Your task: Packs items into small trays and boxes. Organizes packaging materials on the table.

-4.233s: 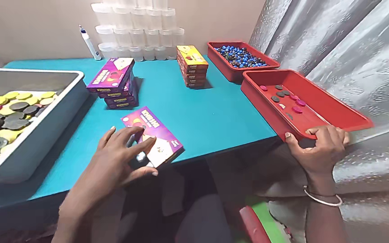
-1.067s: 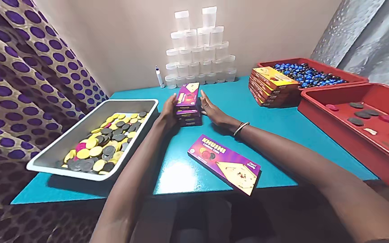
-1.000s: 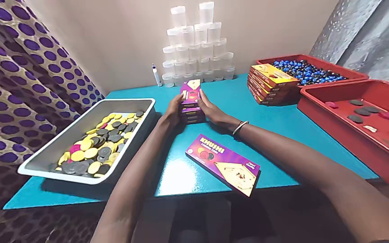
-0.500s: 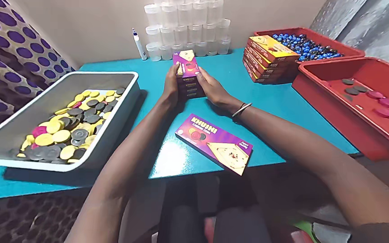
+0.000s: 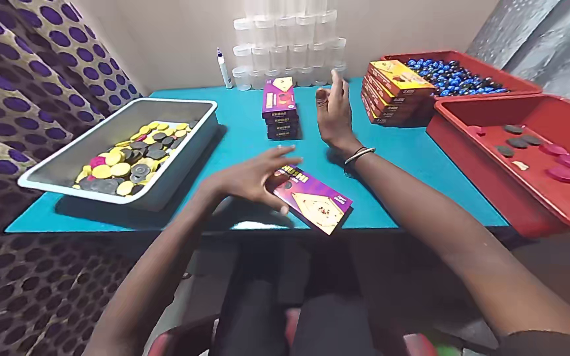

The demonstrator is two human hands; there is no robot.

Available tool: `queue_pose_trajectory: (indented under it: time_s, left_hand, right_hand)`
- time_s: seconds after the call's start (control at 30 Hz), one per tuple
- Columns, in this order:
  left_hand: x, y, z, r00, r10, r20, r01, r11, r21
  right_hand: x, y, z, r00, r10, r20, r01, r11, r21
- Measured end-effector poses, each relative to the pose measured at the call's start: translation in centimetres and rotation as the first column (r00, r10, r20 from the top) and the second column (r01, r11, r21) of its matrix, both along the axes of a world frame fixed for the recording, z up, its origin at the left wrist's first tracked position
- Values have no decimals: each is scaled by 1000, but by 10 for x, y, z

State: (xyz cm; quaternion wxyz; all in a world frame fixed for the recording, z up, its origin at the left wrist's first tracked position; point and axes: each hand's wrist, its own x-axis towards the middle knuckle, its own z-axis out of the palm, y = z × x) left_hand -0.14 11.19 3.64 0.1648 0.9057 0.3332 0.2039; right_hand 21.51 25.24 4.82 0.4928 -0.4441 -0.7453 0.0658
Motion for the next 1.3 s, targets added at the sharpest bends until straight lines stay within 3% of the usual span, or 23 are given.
queue_pose_trajectory:
  time_s: [0.1,0.17,0.2,0.27,0.3,0.37,0.43,0.63,0.8,0.87,0.97,1.07,1.3]
  left_hand:
    - [-5,-2,-13,997,40,-73,-38,999,32]
    - [-11,-9,-1,968,233,-97,-229,972,47]
    - [-13,-16,1,938,337,-83,-330,940,90]
    - [-16,-31,-4,862,507,9,-498,843,201]
    - [-14,-41,-8,820,569,55,-566,795,218]
    - [-8,-58,-12,754,643,134,-655,722,223]
    - [-8,-76,-14,734,651,191,-678,699,227]
    - [-33,-115,-44,694,635,341,-707,691,151]
    - [-42,-128,-49,703,678,214,-708,695,124]
    - [-44,-129,-54,690,653,312,-712,689,136]
    - [-34,-129,-64,581,679,449,-798,583,149]
    - [-28,-128,-75,552,650,523,-826,513,233]
    - [-28,-131,-78,546,547,634,-806,550,220]
  right_hand:
    - [-3,-11,6,996,92,23,-94,988,124]
    - [-5,-23,15,949,291,122,-305,944,126]
    - [-5,-30,20,869,448,211,-469,881,60]
    - [-11,-45,24,600,683,416,-704,698,-129]
    - [-16,-55,22,504,708,494,-716,663,-219]
    - [-28,-77,15,405,682,609,-632,690,-353]
    - [-35,-87,3,390,642,660,-621,713,-326]
    - [-36,-102,-1,348,642,683,-727,645,-236]
    - [-41,-103,-5,297,601,742,-719,652,-241]
    - [-42,-103,-6,319,596,737,-732,649,-208]
    - [-44,-103,-7,341,587,734,-750,641,-164]
    - [-42,-105,-5,343,612,712,-778,610,-150]
    - [-44,-111,-2,346,646,680,-819,562,-117]
